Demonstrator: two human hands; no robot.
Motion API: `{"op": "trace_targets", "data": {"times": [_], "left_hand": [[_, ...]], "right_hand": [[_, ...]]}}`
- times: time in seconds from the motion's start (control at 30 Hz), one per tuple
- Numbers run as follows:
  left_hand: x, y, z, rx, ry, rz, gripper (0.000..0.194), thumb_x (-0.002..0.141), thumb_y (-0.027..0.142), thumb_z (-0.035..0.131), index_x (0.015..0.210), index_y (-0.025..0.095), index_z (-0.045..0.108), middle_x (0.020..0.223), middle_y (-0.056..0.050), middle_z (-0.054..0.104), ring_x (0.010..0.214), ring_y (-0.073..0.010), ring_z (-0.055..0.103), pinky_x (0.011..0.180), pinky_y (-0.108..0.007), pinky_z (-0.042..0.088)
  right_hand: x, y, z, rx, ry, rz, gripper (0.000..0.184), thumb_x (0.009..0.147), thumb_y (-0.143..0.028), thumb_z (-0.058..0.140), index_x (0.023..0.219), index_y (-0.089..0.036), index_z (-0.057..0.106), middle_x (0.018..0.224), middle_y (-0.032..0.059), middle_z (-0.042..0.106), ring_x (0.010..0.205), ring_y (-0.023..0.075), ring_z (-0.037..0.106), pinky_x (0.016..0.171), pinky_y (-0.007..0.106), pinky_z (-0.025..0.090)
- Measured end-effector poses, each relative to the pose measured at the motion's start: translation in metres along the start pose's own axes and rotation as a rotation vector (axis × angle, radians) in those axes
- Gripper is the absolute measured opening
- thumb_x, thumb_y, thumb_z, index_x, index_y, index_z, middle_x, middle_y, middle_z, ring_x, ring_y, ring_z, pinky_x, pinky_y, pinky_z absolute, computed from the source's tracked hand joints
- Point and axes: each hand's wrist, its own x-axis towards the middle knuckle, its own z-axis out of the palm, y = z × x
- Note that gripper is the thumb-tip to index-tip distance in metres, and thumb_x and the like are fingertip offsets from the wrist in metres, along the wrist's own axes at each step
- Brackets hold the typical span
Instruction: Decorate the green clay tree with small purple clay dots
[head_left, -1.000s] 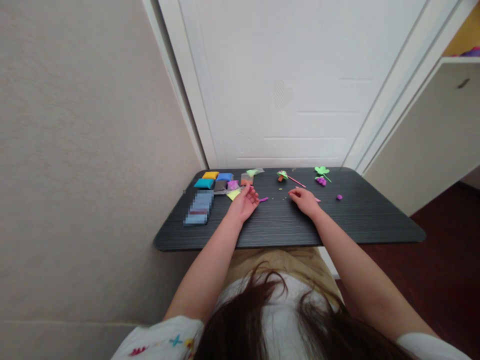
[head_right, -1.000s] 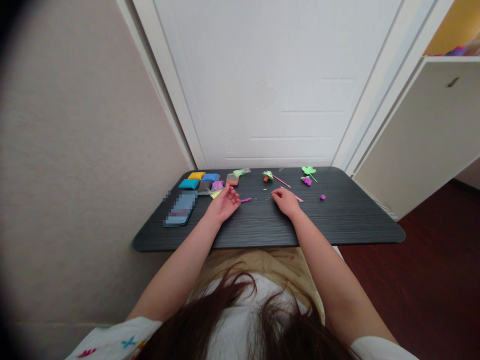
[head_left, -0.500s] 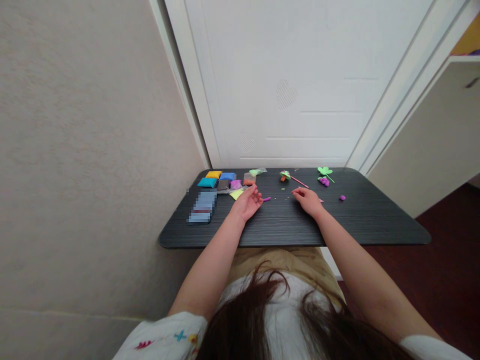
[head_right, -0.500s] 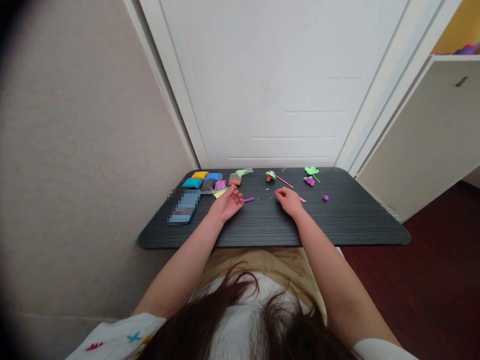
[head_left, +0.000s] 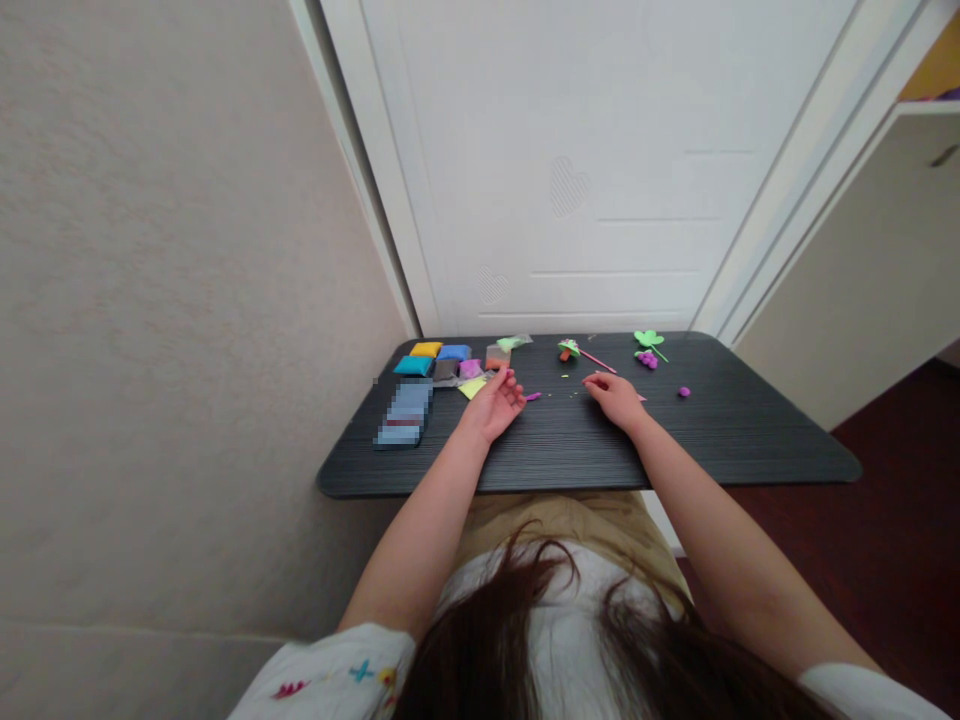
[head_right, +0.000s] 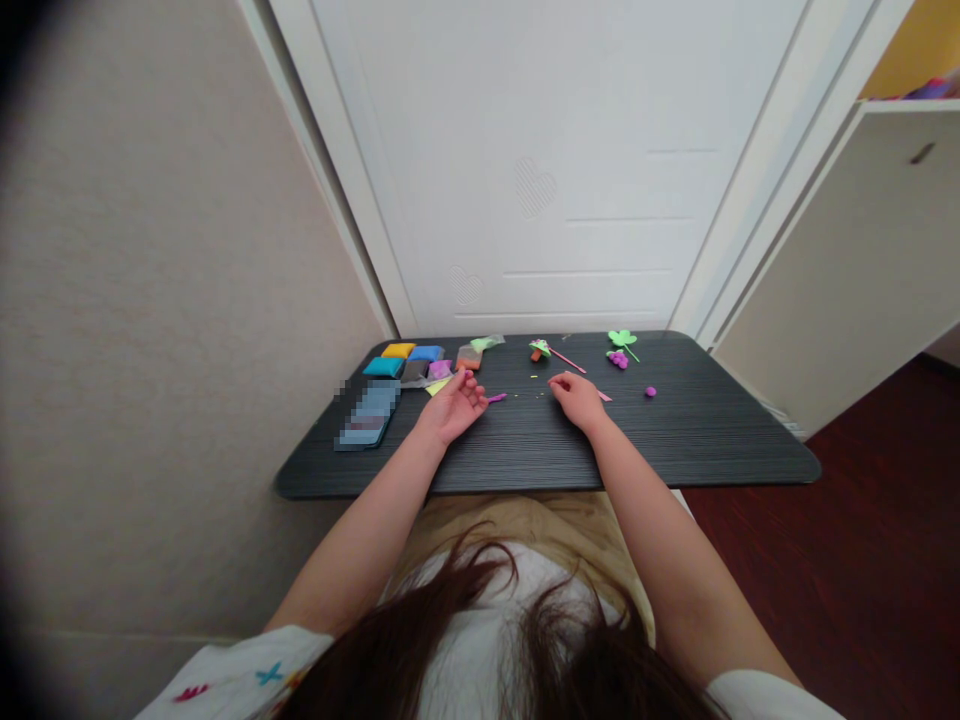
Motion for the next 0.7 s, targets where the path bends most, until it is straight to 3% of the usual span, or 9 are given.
{"op": "trace_targets", "data": {"times": [0.7], "left_hand": [[-0.0013, -0.0013, -0.0005, -0.002, -0.022, -0.022, 0.014, 0.08, 0.022, 0.049, 0.084, 0.01, 0.054, 0.071, 0.0, 0.054, 0.063, -0.0088, 0.053, 0.059, -0.025, 0.046]], "right_hand": [[0.0009, 0.003, 0.0021, 0.007, 0.001, 0.002, 0.027, 0.083, -0.033, 0.045, 0.1, -0.014, 0.052, 0.097, 0.0051, 0.056, 0.083, 0.014, 0.055, 0.073, 0.034, 0.047]]}}
